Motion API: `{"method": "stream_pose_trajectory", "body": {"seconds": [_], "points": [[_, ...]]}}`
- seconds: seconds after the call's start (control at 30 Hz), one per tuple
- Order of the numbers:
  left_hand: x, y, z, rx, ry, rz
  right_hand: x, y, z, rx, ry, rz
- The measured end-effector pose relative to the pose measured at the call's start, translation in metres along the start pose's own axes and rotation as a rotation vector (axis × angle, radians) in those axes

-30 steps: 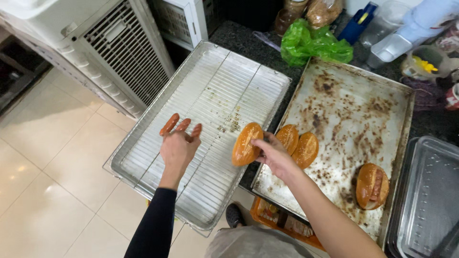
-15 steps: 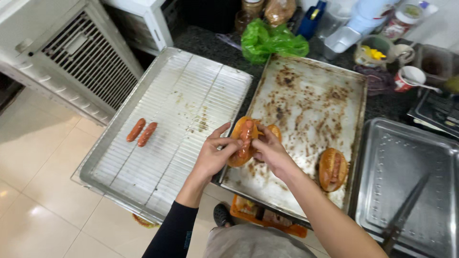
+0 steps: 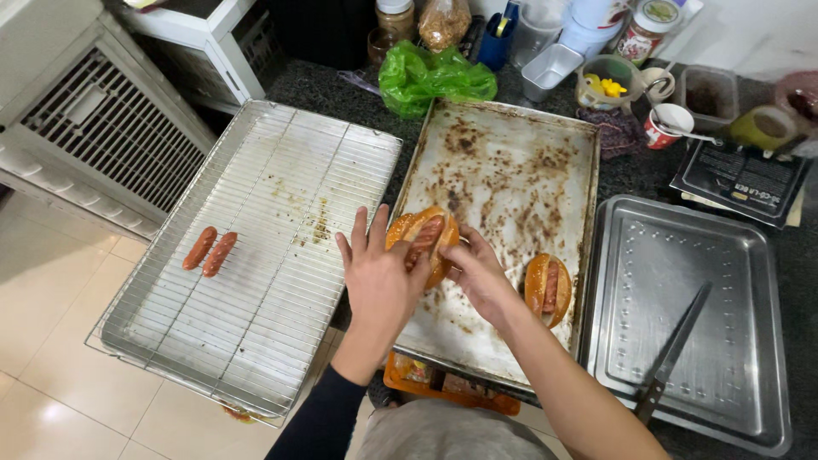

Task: The person slices several buns in half, places cooked sausages inside each bun, and then applies a white sauce in a zigzag pattern on top. The finished hot dogs are arranged on a metal tray.

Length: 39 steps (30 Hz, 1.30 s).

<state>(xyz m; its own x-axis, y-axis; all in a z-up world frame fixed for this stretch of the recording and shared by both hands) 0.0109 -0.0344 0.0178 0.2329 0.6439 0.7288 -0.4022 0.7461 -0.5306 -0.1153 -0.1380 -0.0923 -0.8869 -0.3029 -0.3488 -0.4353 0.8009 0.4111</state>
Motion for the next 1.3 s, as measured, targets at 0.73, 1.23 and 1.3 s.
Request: {"method": "stream_pose_trajectory", "body": {"seconds": [0.73,1.23,1.3], "points": [[-0.159,0.063,-0.016,0.923,1.130,-0.505,0.109,-0.017,-0.040,0.098,0.726,0.063],[-0.223,0.108,-0.012,0.546,0.521,-0.612,0.159,-0.042,-0.005,-0.053,1.563,0.042],[-0.213,0.104,-0.020,0.495,0.536,-0.527,0.153,-0.037,-0.016,-0.031,1.506,0.098]]}}
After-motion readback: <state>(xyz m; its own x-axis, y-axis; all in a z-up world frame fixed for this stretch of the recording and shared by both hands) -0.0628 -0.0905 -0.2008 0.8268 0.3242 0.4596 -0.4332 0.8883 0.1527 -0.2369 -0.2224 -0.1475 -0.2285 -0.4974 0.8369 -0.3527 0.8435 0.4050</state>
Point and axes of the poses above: each hand's wrist, its own y-axis away from the middle knuckle, its own x-axis out of the back of the hand, z = x × y, the point moved 4 cm from there along -y, towards the middle knuckle, and after that the axes turned 7 degrees about z, right-handed, at the moved point
